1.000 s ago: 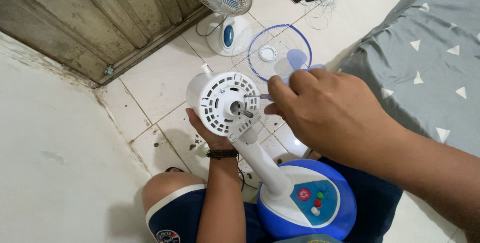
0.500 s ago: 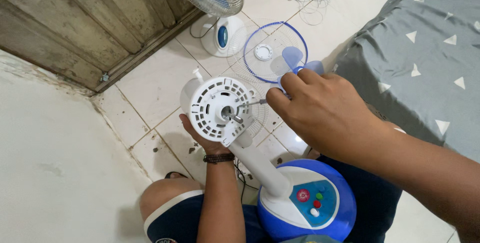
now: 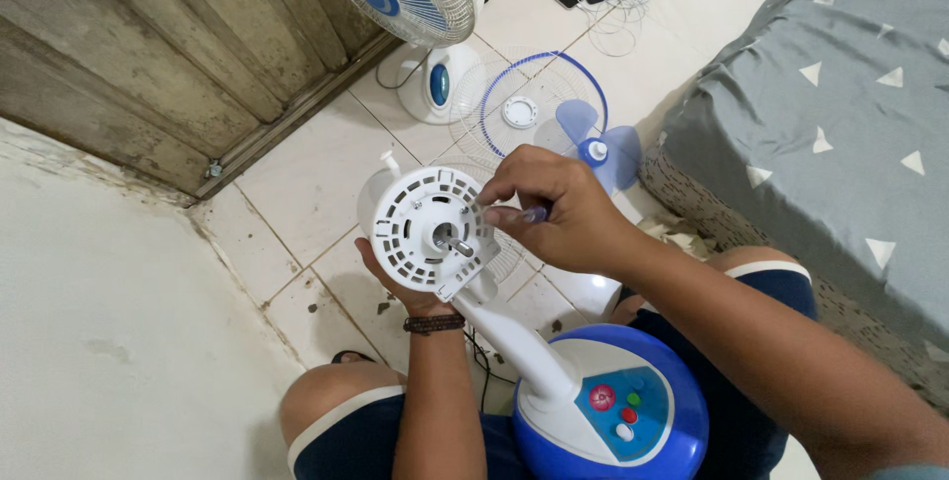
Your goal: The person uses a screwdriver to loosen and remove screws from the rear housing of a small white and blue fan. They hold the fan with one hand and turn the screwdriver with the other, then set the screwdriver down and reposition the fan.
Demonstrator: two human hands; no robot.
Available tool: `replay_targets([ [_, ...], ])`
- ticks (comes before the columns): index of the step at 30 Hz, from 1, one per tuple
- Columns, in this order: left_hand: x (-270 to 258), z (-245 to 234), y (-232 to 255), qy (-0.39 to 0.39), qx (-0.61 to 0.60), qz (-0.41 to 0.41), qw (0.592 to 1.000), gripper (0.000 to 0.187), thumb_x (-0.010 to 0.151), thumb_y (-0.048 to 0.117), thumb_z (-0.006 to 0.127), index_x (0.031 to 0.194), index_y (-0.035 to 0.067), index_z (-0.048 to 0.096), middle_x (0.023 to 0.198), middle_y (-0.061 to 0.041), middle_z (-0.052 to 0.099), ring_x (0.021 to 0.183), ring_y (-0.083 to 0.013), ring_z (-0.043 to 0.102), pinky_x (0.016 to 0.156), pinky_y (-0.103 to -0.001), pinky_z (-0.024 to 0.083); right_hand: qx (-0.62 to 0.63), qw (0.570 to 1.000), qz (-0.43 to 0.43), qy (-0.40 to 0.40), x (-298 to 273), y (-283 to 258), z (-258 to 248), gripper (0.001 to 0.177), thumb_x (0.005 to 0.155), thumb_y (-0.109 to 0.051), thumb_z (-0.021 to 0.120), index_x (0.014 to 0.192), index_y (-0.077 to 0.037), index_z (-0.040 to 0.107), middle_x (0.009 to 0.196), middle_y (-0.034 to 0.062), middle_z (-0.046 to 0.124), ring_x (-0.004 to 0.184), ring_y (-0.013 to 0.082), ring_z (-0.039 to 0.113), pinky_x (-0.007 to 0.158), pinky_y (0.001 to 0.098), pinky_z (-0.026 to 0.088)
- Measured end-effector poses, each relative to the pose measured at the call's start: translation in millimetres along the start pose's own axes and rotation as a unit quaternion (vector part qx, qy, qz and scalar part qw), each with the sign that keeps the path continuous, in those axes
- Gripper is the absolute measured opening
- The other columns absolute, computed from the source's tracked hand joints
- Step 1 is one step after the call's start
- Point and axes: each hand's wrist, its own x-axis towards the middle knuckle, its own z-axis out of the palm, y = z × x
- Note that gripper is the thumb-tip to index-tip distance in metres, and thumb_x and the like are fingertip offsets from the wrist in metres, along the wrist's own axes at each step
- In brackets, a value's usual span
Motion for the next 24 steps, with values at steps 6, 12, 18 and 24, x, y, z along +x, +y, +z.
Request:
replay_targets([
  [6, -5.0, 4.0, -1.5, -0.010, -0.005, -0.008, 1.000, 0.091, 0.097, 0.073, 0.049, 0.149, -0.001, 0.049, 0.131, -0.019, 0.064, 0.113, -0.0278, 0.064, 0.094, -0.042, 0.059, -0.064, 0.995, -0.070, -0.019, 9.0, -5.2, 5.5, 0.020, 0.081, 0.005, 0.076, 0.098, -0.005, 0.072, 0.095, 0.0061, 0.067, 0.086, 0.0202, 0.070, 0.072, 0.0306, 0.057],
  [12, -12.7, 17.9, -1.3, -0.028, -0.003, -0.034, 0.999, 0.093, 0.091, 0.076, 0.048, 0.146, 0.001, 0.049, 0.132, -0.018, 0.064, 0.114, -0.0291, 0.065, 0.093, -0.043, 0.059, -0.168, 0.979, -0.102, -0.045, 13.2, -25.9, -3.3, 0.018, 0.078, -0.001, 0.080, 0.091, -0.007, 0.070, 0.097, 0.0063, 0.067, 0.079, 0.0241, 0.071, 0.065, 0.0341, 0.057],
  [18, -18.9, 29.9, -4.9, -0.017, -0.007, -0.030, 0.999, 0.091, 0.094, 0.075, 0.047, 0.149, 0.002, 0.047, 0.135, -0.018, 0.062, 0.117, -0.0285, 0.064, 0.096, -0.044, 0.058, -0.252, 0.960, -0.085, -0.092, 12.4, -38.3, -5.5, 0.029, 0.065, 0.004, 0.072, 0.091, -0.009, 0.067, 0.096, 0.0050, 0.064, 0.072, 0.0276, 0.068, 0.058, 0.0395, 0.054],
  [24, -16.0, 25.1, -6.0, -0.027, -0.002, -0.026, 0.999, 0.091, 0.093, 0.075, 0.048, 0.147, 0.002, 0.049, 0.134, -0.018, 0.063, 0.117, -0.0287, 0.064, 0.097, -0.044, 0.058, -0.285, 0.951, -0.089, -0.080, 11.7, -34.6, 0.0, 0.029, 0.070, 0.005, 0.069, 0.095, -0.009, 0.063, 0.097, 0.0069, 0.062, 0.069, 0.0304, 0.066, 0.057, 0.0423, 0.052],
])
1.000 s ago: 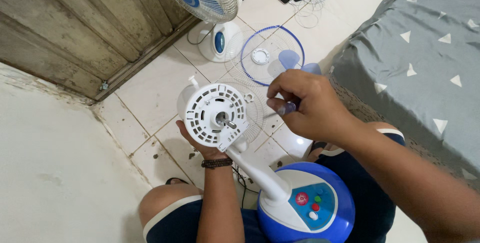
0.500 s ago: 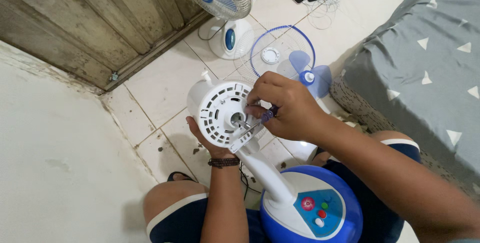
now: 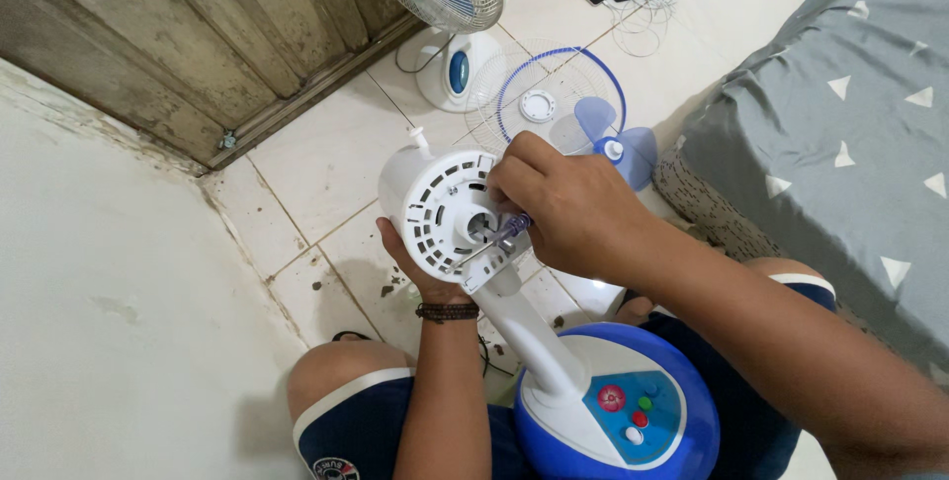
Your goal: The person uses a screwdriver to loosen and remove screws from the rear housing of a small white and blue fan. They hold the fan with one hand and turn the screwdriver with the other, then set the screwdriver down and reposition the fan.
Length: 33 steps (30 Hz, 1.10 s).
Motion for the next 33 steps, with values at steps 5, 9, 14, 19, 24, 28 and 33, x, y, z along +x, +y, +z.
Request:
replay_targets([
  [5, 5.1, -13.0, -2.6, 0.005, -0.024, 0.005, 1.000, 0.089, 0.096, 0.072, 0.051, 0.149, 0.000, 0.049, 0.135, -0.018, 0.063, 0.119, -0.0285, 0.064, 0.101, -0.043, 0.057, 0.109, 0.994, 0.003, 0.007, -1.8, 12.0, 5.6, 0.035, 0.068, 0.012, 0.062, 0.098, -0.007, 0.059, 0.100, 0.0070, 0.063, 0.079, 0.0243, 0.069, 0.060, 0.0355, 0.056],
  [9, 8.6, -19.1, -4.0, 0.010, -0.038, 0.012, 0.999, 0.088, 0.098, 0.071, 0.051, 0.150, -0.001, 0.048, 0.138, -0.018, 0.062, 0.120, -0.0282, 0.063, 0.102, -0.043, 0.057, 0.319, 0.944, 0.078, 0.037, -4.5, 32.3, 16.9, 0.016, 0.094, 0.009, 0.065, 0.101, -0.005, 0.059, 0.100, 0.0066, 0.068, 0.079, 0.0124, 0.062, 0.065, 0.0289, 0.051],
  [14, 8.7, -19.8, -2.8, 0.001, -0.031, -0.004, 1.000, 0.090, 0.096, 0.073, 0.047, 0.150, 0.001, 0.048, 0.139, -0.018, 0.061, 0.121, -0.0301, 0.063, 0.102, -0.046, 0.057, 0.597, 0.757, 0.243, 0.112, -11.1, 69.5, 26.8, 0.008, 0.099, 0.005, 0.061, 0.098, -0.002, 0.062, 0.093, 0.0088, 0.070, 0.058, 0.0073, 0.047, 0.049, 0.0243, 0.038],
  [19, 13.2, -34.3, -4.9, 0.025, -0.027, -0.020, 0.999, 0.088, 0.097, 0.072, 0.044, 0.151, 0.003, 0.048, 0.143, -0.017, 0.059, 0.124, -0.0314, 0.061, 0.105, -0.049, 0.055, 0.557, 0.693, 0.428, 0.162, -25.9, 165.9, 63.1, 0.006, 0.098, -0.002, 0.062, 0.097, -0.005, 0.066, 0.086, 0.0034, 0.064, 0.054, 0.0057, 0.041, 0.047, 0.0235, 0.034],
  [24, 17.0, -42.5, -25.3, 0.028, -0.026, -0.038, 0.999, 0.087, 0.097, 0.072, 0.044, 0.150, 0.003, 0.049, 0.142, -0.017, 0.060, 0.123, -0.0308, 0.062, 0.104, -0.048, 0.056, 0.404, 0.697, 0.583, 0.099, -85.8, 289.2, 163.1, 0.015, 0.097, -0.010, 0.070, 0.089, -0.009, 0.058, 0.074, 0.0000, 0.050, 0.051, 0.0082, 0.035, 0.042, 0.0271, 0.028],
  [28, 24.7, -45.1, -46.5, 0.024, -0.019, -0.057, 0.998, 0.087, 0.097, 0.071, 0.045, 0.150, 0.002, 0.049, 0.141, -0.017, 0.061, 0.122, -0.0303, 0.063, 0.103, -0.047, 0.056, 0.208, 0.729, 0.651, -0.038, -154.1, 332.9, 233.7, 0.009, 0.088, -0.012, 0.075, 0.084, -0.007, 0.069, 0.072, 0.0075, 0.062, 0.051, 0.0133, 0.050, 0.043, 0.0309, 0.040],
  [33, 34.4, -53.2, -61.3, 0.028, -0.004, -0.077, 0.997, 0.086, 0.098, 0.071, 0.045, 0.149, 0.002, 0.050, 0.140, -0.016, 0.061, 0.121, -0.0297, 0.063, 0.103, -0.047, 0.057, 0.170, 0.715, 0.648, -0.201, -217.6, 348.3, 295.5, 0.008, 0.082, -0.011, 0.078, 0.088, -0.007, 0.075, 0.071, 0.0064, 0.068, 0.051, 0.0157, 0.057, 0.043, 0.0319, 0.047],
])
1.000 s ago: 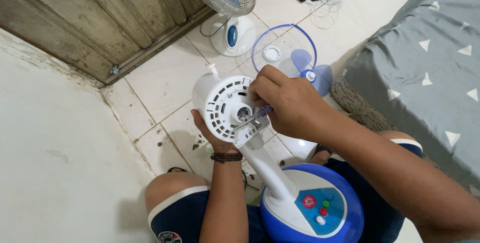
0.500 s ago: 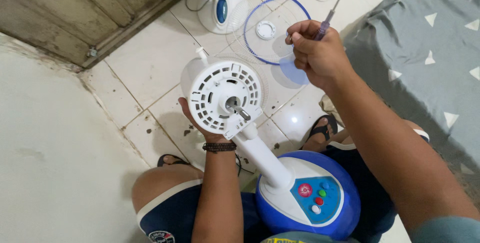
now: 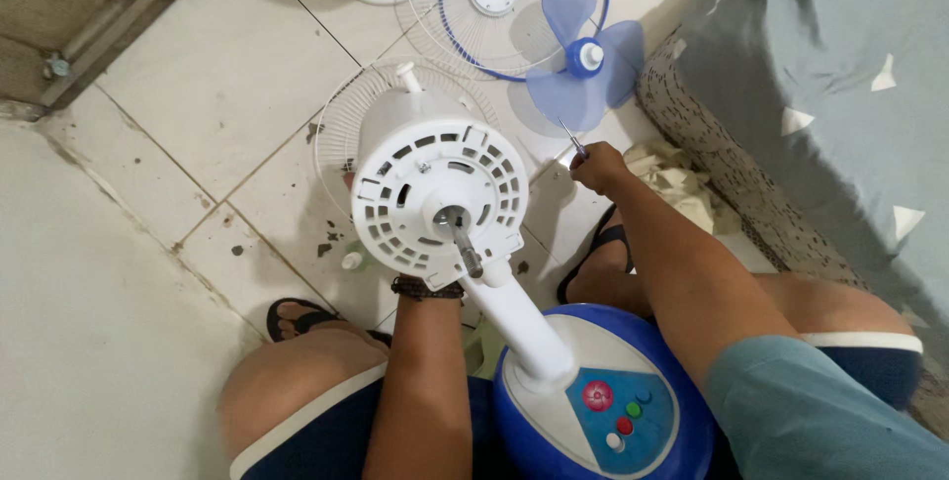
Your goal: The person uses a screwdriver to loosen and remove screws from the rear housing of a small white and blue fan. They hold the fan with one hand and turn the screwdriver with the other, then set the screwdriver down and reposition the fan.
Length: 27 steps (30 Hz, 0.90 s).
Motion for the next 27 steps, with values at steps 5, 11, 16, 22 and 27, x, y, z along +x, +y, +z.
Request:
replay_targets([
  [5, 10.7, -10.3, -8.5, 0.011, 0.012, -0.017, 1.000, 0.086, 0.098, 0.071, 0.046, 0.148, 0.002, 0.051, 0.138, -0.016, 0.062, 0.120, -0.0291, 0.064, 0.102, -0.046, 0.057, 0.174, 0.980, 0.093, 0.001, 22.1, 33.2, 37.1, 0.015, 0.083, -0.006, 0.080, 0.096, -0.002, 0.073, 0.077, 0.0098, 0.063, 0.054, 0.0164, 0.051, 0.043, 0.0330, 0.041],
  [11, 19.6, -14.3, -10.5, 0.012, 0.020, -0.027, 0.999, 0.085, 0.098, 0.070, 0.047, 0.147, 0.001, 0.051, 0.137, -0.016, 0.063, 0.119, -0.0284, 0.064, 0.101, -0.045, 0.058, 0.333, 0.924, 0.186, 0.015, 20.5, 48.3, 68.2, 0.012, 0.087, -0.003, 0.075, 0.098, -0.003, 0.068, 0.083, 0.0120, 0.068, 0.052, 0.0168, 0.050, 0.041, 0.0333, 0.036],
  [16, 15.3, -11.7, -5.7, 0.011, 0.027, -0.021, 0.999, 0.084, 0.098, 0.070, 0.047, 0.147, 0.001, 0.052, 0.136, -0.016, 0.064, 0.118, -0.0278, 0.065, 0.100, -0.044, 0.058, 0.435, 0.870, 0.230, 0.029, 25.6, 44.0, 76.1, 0.004, 0.090, -0.008, 0.070, 0.094, -0.008, 0.068, 0.085, 0.0085, 0.070, 0.053, 0.0144, 0.047, 0.041, 0.0321, 0.034],
  [22, 11.4, -9.3, -4.4, 0.008, 0.026, -0.020, 0.999, 0.084, 0.098, 0.069, 0.048, 0.146, 0.000, 0.053, 0.134, -0.016, 0.065, 0.117, -0.0271, 0.066, 0.100, -0.043, 0.059, 0.517, 0.802, 0.282, 0.097, 32.6, 49.4, 56.0, 0.012, 0.094, -0.007, 0.071, 0.103, 0.000, 0.067, 0.087, 0.0113, 0.063, 0.063, 0.0180, 0.047, 0.049, 0.0323, 0.037],
  [27, 0.9, -8.5, -6.8, 0.013, 0.012, -0.014, 1.000, 0.083, 0.098, 0.069, 0.049, 0.145, 0.000, 0.053, 0.133, -0.016, 0.065, 0.116, -0.0265, 0.066, 0.099, -0.042, 0.059, 0.607, 0.679, 0.246, 0.331, 7.9, 30.1, 10.8, 0.032, 0.095, -0.006, 0.059, 0.124, 0.005, 0.053, 0.106, 0.0124, 0.064, 0.088, 0.0224, 0.065, 0.076, 0.0381, 0.055],
])
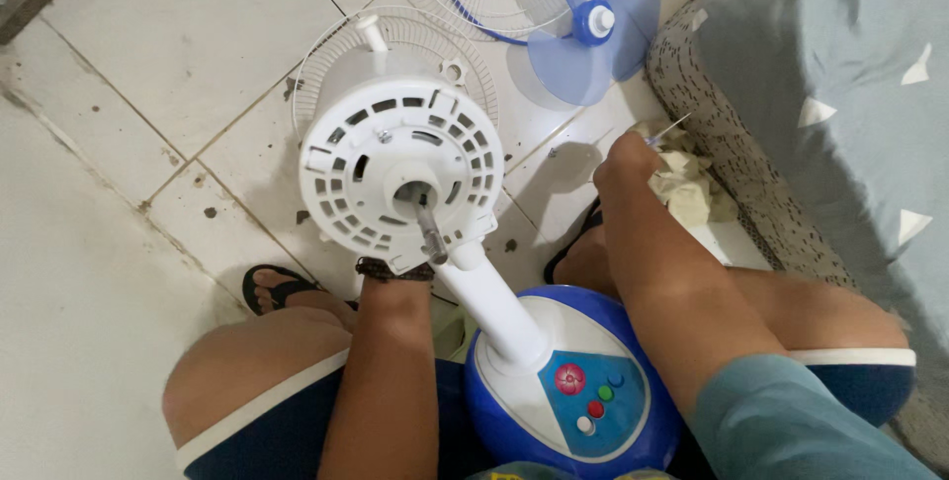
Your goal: The person uses a screwdriver to loosen and remove screws from the rear housing of a small white and blue fan. They hold the fan with one hand and turn the screwdriver with the other, then set the screwdriver down and reposition the fan.
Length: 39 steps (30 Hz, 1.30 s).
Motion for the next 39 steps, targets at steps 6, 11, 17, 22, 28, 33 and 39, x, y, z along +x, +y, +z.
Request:
replay_targets([
  [6, -0.9, 13.4, 11.5, 0.000, -0.009, 0.027, 1.000, 0.082, 0.099, 0.068, 0.049, 0.144, 0.000, 0.054, 0.131, -0.016, 0.066, 0.115, -0.0257, 0.067, 0.098, -0.041, 0.060, 0.021, 0.973, -0.204, -0.104, -108.6, -112.4, 27.0, 0.038, 0.085, -0.013, 0.068, 0.118, 0.000, 0.056, 0.092, 0.0092, 0.062, 0.076, 0.0204, 0.057, 0.065, 0.0414, 0.044],
  [11, -12.7, 29.9, 15.7, -0.006, -0.014, 0.020, 1.000, 0.082, 0.099, 0.068, 0.050, 0.144, -0.001, 0.054, 0.130, -0.015, 0.067, 0.114, -0.0251, 0.068, 0.098, -0.040, 0.060, 0.140, 0.817, -0.395, -0.395, -218.2, -226.6, -25.4, 0.015, 0.110, -0.022, 0.055, 0.116, -0.010, 0.048, 0.079, 0.0021, 0.055, 0.058, 0.0112, 0.049, 0.050, 0.0274, 0.042],
  [17, -31.6, 60.0, 24.2, -0.033, -0.011, 0.029, 0.999, 0.082, 0.097, 0.067, 0.056, 0.144, -0.001, 0.053, 0.129, -0.015, 0.068, 0.113, -0.0242, 0.069, 0.097, -0.039, 0.060, -0.191, 0.477, -0.711, -0.481, -380.3, -279.8, -156.4, 0.012, 0.115, -0.009, 0.056, 0.114, 0.000, 0.063, 0.088, 0.0071, 0.058, 0.065, 0.0126, 0.050, 0.061, 0.0274, 0.043],
  [22, -43.9, 74.1, 32.3, -0.088, -0.052, 0.031, 0.994, 0.086, 0.094, 0.065, 0.066, 0.149, 0.001, 0.050, 0.134, -0.013, 0.067, 0.118, -0.0236, 0.067, 0.100, -0.039, 0.059, -0.321, 0.228, -0.852, -0.345, -473.4, -257.9, -203.7, 0.023, 0.088, -0.003, 0.078, 0.108, 0.009, 0.074, 0.084, 0.0179, 0.068, 0.062, 0.0207, 0.064, 0.051, 0.0321, 0.048],
  [28, -50.5, 76.2, 36.5, -0.095, -0.084, 0.074, 0.989, 0.071, 0.100, 0.049, 0.067, 0.149, 0.001, 0.049, 0.139, -0.015, 0.063, 0.125, -0.0295, 0.064, 0.109, -0.044, 0.055, -0.384, 0.246, -0.818, -0.352, -503.0, -253.0, -225.2, 0.027, 0.083, -0.008, 0.080, 0.106, 0.007, 0.075, 0.073, 0.0135, 0.068, 0.049, 0.0152, 0.062, 0.042, 0.0297, 0.046],
  [33, -47.4, 77.1, 32.5, -0.113, -0.120, 0.058, 0.985, 0.070, 0.098, 0.046, 0.072, 0.148, 0.002, 0.052, 0.140, -0.016, 0.063, 0.126, -0.0309, 0.064, 0.109, -0.046, 0.054, -0.451, 0.260, -0.786, -0.333, -502.7, -253.0, -225.0, 0.026, 0.085, -0.011, 0.078, 0.106, 0.005, 0.076, 0.068, 0.0138, 0.069, 0.045, 0.0151, 0.064, 0.035, 0.0300, 0.045],
  [39, -44.3, 80.6, 29.6, -0.154, -0.146, 0.040, 0.976, 0.075, 0.092, 0.045, 0.080, 0.147, 0.003, 0.053, 0.140, -0.015, 0.064, 0.127, -0.0299, 0.064, 0.112, -0.045, 0.055, -0.462, 0.269, -0.774, -0.340, -501.4, -256.2, -227.1, 0.026, 0.084, -0.011, 0.075, 0.103, 0.006, 0.075, 0.065, 0.0143, 0.069, 0.040, 0.0163, 0.064, 0.033, 0.0317, 0.045],
])
